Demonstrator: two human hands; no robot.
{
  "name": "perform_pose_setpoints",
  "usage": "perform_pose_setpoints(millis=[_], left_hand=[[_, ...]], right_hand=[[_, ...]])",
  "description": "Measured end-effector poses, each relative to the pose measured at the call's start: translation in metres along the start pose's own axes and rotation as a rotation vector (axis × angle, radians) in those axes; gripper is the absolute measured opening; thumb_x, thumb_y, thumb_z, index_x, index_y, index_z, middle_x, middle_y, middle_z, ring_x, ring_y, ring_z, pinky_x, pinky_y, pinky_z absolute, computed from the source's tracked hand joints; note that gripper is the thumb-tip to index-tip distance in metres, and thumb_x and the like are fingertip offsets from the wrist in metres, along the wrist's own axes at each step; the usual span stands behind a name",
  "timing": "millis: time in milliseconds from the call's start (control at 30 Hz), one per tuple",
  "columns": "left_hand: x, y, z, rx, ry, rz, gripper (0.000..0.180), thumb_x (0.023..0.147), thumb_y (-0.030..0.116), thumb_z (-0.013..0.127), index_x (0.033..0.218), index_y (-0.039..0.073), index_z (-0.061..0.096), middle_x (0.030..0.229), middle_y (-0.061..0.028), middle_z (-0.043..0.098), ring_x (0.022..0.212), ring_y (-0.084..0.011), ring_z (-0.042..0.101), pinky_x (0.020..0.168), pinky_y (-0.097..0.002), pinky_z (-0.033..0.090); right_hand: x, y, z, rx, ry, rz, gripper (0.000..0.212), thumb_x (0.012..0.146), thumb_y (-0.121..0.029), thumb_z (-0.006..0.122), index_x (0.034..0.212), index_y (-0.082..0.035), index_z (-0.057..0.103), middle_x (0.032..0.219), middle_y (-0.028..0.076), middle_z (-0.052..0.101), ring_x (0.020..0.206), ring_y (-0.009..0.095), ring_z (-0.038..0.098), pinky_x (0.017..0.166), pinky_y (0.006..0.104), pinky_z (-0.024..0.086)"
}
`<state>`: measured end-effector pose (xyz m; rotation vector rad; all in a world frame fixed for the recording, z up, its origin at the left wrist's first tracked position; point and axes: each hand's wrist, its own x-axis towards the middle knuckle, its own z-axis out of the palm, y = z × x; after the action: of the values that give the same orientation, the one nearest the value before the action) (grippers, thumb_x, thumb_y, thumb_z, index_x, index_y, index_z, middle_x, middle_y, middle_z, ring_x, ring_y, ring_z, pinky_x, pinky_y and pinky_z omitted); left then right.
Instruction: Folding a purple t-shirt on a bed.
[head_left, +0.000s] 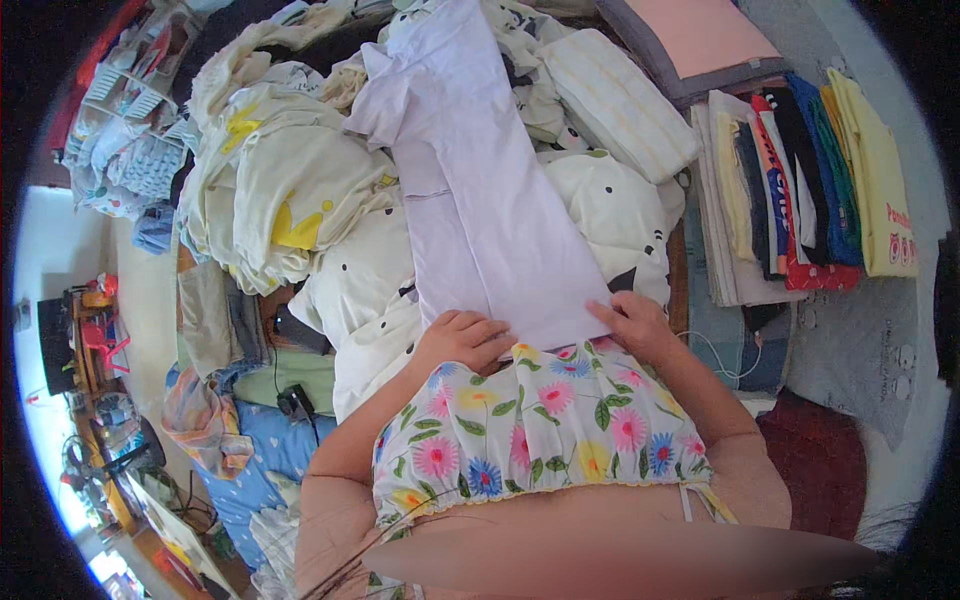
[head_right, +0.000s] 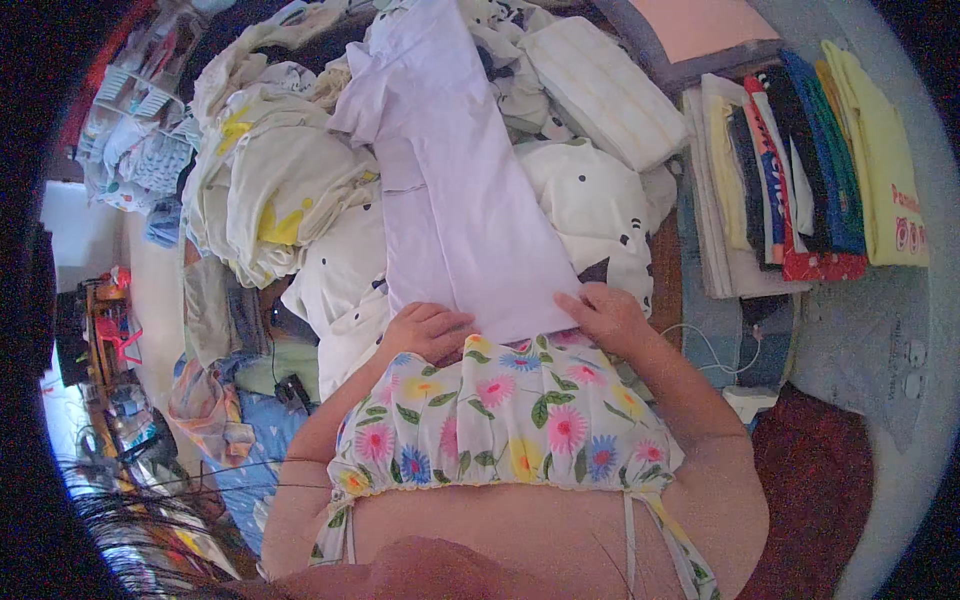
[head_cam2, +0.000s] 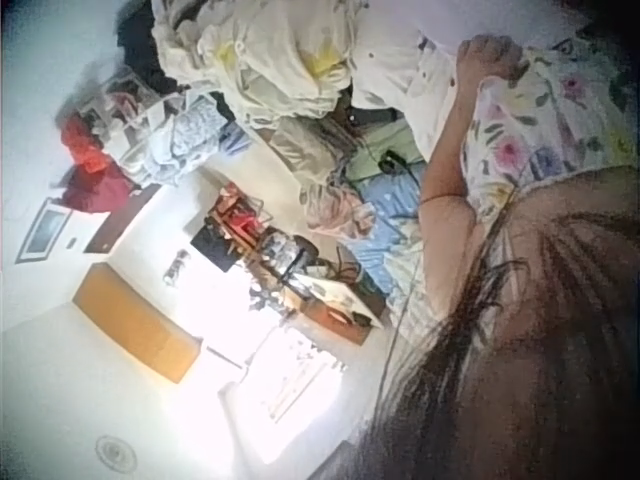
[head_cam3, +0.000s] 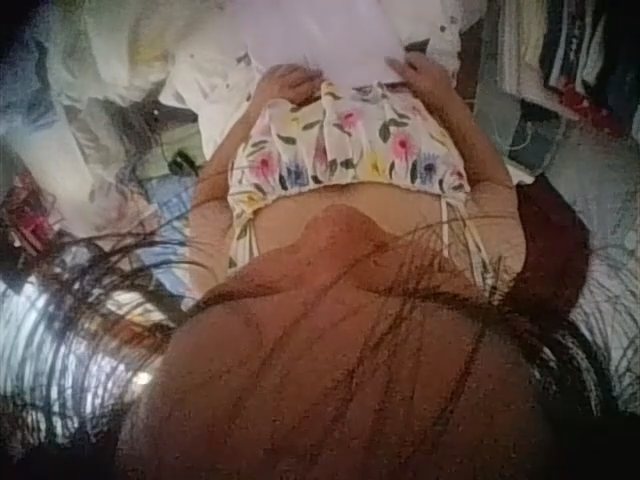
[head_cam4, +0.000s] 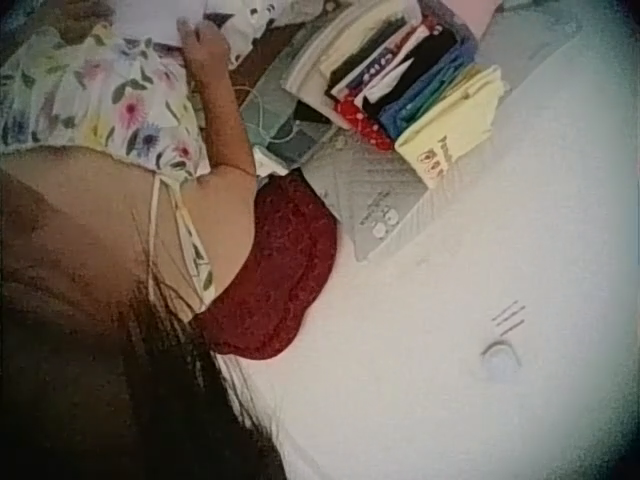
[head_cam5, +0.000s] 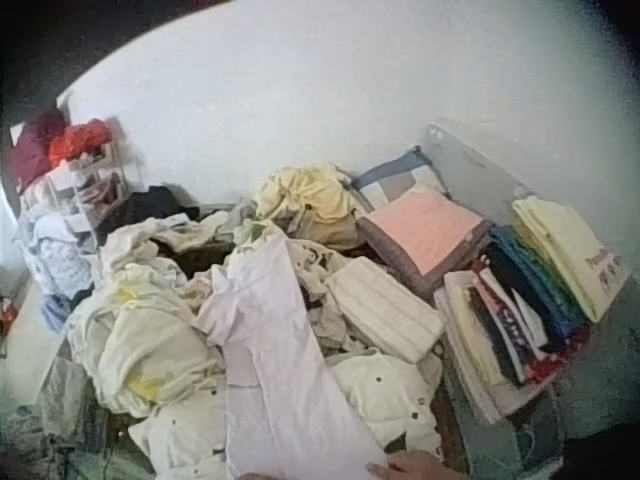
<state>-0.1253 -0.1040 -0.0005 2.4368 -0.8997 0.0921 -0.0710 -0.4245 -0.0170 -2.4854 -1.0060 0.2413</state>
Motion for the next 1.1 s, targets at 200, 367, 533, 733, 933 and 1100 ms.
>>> perform_pose_setpoints(millis=[200,367,533,733,933,1100], left_hand=[[-0.005,-0.005,-0.001,-0.06,0.004,-0.001,0.033,0.07,0.022,0.07,0.101,0.015,0.065,0.108,-0.0019,0.061,0.093,-0.0212,0.059,0.08,-0.0373,0.047],[0.0,-0.019,-0.018,-0.39,-0.038,-0.088,0.033,0.076,0.017,0.064,0.108,0.008,0.061,0.11,-0.012,0.06,0.1,-0.0301,0.057,0.086,-0.0398,0.046],[0.057,-0.042,-0.025,-0.272,0.088,-0.243,0.034,0.084,0.02,0.056,0.114,0.003,0.056,0.118,-0.0188,0.055,0.11,-0.0352,0.052,0.092,-0.0433,0.042],[0.038,-0.073,0.026,0.114,-0.244,-0.323,0.053,0.087,0.034,0.05,0.129,0.003,0.043,0.136,-0.0178,0.041,0.128,-0.0335,0.036,0.105,-0.0471,0.027],[0.04,-0.076,0.012,0.202,-0.263,-0.452,0.056,0.087,0.039,0.049,0.13,0.004,0.042,0.139,-0.0166,0.037,0.131,-0.0319,0.032,0.107,-0.0478,0.024],[0.035,-0.068,0.007,0.229,-0.223,-0.505,0.067,0.083,0.046,0.052,0.131,0.001,0.041,0.139,-0.0179,0.037,0.131,-0.0321,0.033,0.108,-0.0485,0.022]], right_hand=[[-0.002,-0.008,-0.007,0.019,0.035,-0.125,0.042,0.074,-0.014,0.064,0.115,-0.014,0.059,0.075,0.006,0.051,0.069,0.027,0.054,0.056,0.0421,0.042],[0.03,-0.02,-0.031,0.025,0.161,-0.167,0.047,0.073,-0.02,0.065,0.118,-0.012,0.057,0.101,0.012,0.055,0.095,0.033,0.054,0.079,0.0455,0.043],[0.122,-0.034,-0.023,-0.027,0.085,-0.303,0.058,0.076,-0.026,0.061,0.128,-0.006,0.047,0.135,0.017,0.041,0.127,0.033,0.037,0.105,0.0455,0.028],[0.104,-0.018,0.004,-0.06,-0.349,-0.504,0.06,0.08,-0.025,0.055,0.133,-0.002,0.038,0.14,0.017,0.035,0.133,0.03,0.03,0.11,0.0459,0.019],[0.094,-0.005,-0.01,0.319,-0.581,-0.552,0.043,0.086,-0.024,0.047,0.122,0.0,0.048,0.133,0.019,0.044,0.125,0.032,0.04,0.104,0.0444,0.031],[0.19,0.012,0.003,0.193,-0.02,-0.473,0.036,0.087,-0.023,0.05,0.116,-0.002,0.055,0.126,0.019,0.051,0.117,0.031,0.048,0.098,0.0397,0.039]])
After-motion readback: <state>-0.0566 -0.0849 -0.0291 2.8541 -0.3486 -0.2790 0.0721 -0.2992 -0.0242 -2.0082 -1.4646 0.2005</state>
